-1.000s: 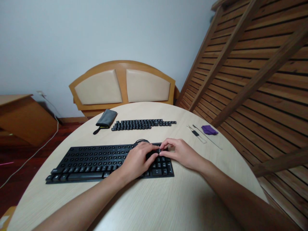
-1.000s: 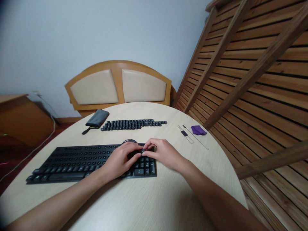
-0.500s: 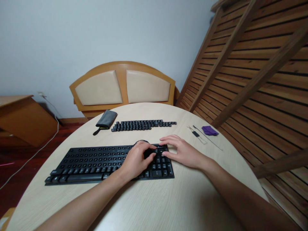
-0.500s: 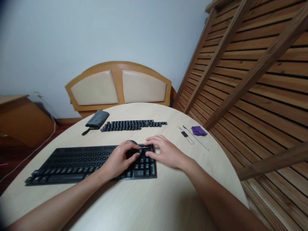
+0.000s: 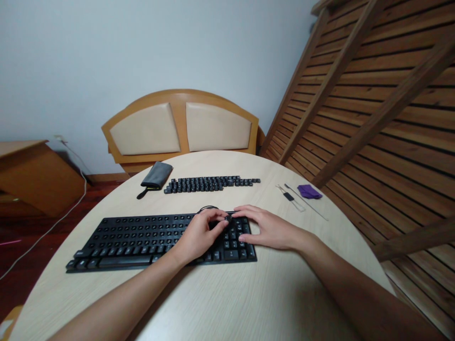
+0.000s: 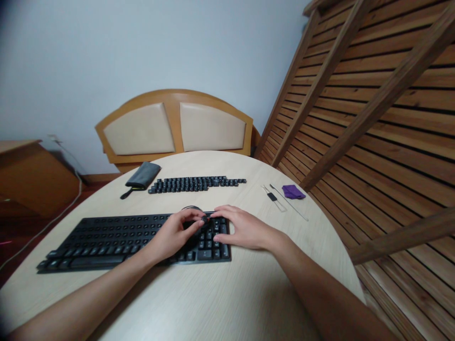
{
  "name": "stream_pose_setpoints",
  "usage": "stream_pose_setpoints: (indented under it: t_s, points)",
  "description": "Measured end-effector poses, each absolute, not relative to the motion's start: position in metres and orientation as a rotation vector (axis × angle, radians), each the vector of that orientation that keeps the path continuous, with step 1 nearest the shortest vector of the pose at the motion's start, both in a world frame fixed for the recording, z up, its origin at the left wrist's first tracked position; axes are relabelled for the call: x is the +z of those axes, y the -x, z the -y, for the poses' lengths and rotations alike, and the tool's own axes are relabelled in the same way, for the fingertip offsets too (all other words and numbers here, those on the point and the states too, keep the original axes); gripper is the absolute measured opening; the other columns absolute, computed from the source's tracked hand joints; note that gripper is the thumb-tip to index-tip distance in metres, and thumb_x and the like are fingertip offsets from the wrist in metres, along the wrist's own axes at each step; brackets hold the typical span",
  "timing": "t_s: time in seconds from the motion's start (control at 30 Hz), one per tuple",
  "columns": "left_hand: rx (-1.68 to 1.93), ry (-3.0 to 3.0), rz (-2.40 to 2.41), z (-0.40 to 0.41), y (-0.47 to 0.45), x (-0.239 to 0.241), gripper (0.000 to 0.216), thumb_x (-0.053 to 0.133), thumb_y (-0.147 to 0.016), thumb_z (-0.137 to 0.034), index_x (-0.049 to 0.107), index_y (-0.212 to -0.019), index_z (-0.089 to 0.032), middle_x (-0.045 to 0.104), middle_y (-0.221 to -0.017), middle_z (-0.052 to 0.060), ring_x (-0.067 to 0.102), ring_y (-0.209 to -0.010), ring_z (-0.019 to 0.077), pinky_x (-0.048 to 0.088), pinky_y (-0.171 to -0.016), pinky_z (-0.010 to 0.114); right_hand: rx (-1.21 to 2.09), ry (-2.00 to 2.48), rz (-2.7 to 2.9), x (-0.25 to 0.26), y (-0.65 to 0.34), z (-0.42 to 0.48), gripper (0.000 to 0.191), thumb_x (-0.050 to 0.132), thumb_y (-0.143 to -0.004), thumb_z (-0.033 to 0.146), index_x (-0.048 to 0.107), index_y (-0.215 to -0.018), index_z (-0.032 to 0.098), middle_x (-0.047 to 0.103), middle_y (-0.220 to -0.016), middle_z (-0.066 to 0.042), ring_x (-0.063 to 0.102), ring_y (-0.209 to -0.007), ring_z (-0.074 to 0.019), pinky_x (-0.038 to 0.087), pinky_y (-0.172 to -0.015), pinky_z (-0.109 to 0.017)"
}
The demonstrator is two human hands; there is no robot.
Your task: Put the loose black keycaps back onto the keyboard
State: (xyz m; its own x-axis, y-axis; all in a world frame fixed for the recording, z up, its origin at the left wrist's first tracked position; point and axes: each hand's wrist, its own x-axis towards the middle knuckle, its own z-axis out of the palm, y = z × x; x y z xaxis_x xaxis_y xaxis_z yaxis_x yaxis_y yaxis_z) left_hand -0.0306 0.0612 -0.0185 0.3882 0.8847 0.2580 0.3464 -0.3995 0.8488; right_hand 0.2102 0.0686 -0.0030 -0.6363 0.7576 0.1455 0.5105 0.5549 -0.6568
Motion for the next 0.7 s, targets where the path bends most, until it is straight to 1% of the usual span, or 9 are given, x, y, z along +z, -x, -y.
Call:
stream_pose_setpoints:
  t_s: [0.13, 0.23, 0.4, 0.7]
  points:
    - [0.929, -2.108, -1.068, -0.0617, 0.0324, -0.0197, 0.014, 0.066, -0.092, -0.022, 0.07, -0.105, -0.022, 0.073, -0.109, 0.005, 0.065, -0.106, 0.0224, 0.049, -0.1, 0.045, 0.815, 1.027, 2.38, -0.0046, -0.2102, -0.069, 0.053, 0.074, -0.084, 0.039, 0.06, -0.133, 0.025, 0.054, -0.144, -0.011, 0.049, -0.134, -0.0269, 0.036, -0.115, -0.047]
    - [0.906, -2.191, -1.068, -0.0627, 0.0329, -0.0217, 0.012, 0.067, -0.092, -0.02, 0.072, -0.102, -0.022, 0.071, -0.113, 0.005, 0.062, -0.11, 0.0223, 0.046, -0.103, 0.045, 0.8, 1.023, 2.393, -0.004, -0.2094, -0.0691, 0.052, 0.073, -0.084, 0.039, 0.06, -0.132, 0.024, 0.054, -0.144, -0.011, 0.05, -0.134, -0.0263, 0.036, -0.115, -0.046]
    - [0.839, -2.259, -1.125, -0.0622, 0.031, -0.0223, 0.011, 0.068, -0.091, -0.019, 0.074, -0.1, -0.021, 0.068, -0.117, 0.006, 0.059, -0.114, 0.0233, 0.045, -0.103, 0.045, 0.786, 1.027, 2.394, -0.0037, -0.2095, -0.0691, 0.052, 0.074, -0.083, 0.04, 0.061, -0.132, 0.024, 0.054, -0.144, -0.011, 0.05, -0.134, -0.0269, 0.036, -0.115, -0.046]
    - [0.784, -2.414, -1.118, -0.0587, 0.0299, -0.0139, 0.011, 0.065, -0.092, -0.019, 0.073, -0.1, -0.02, 0.069, -0.112, 0.007, 0.06, -0.109, 0.0246, 0.049, -0.099, 0.044, 0.762, 1.017, 2.433, -0.0021, -0.2099, -0.0681, 0.043, 0.072, -0.086, 0.039, 0.066, -0.127, 0.027, 0.053, -0.145, -0.01, 0.051, -0.134, -0.0269, 0.038, -0.113, -0.045]
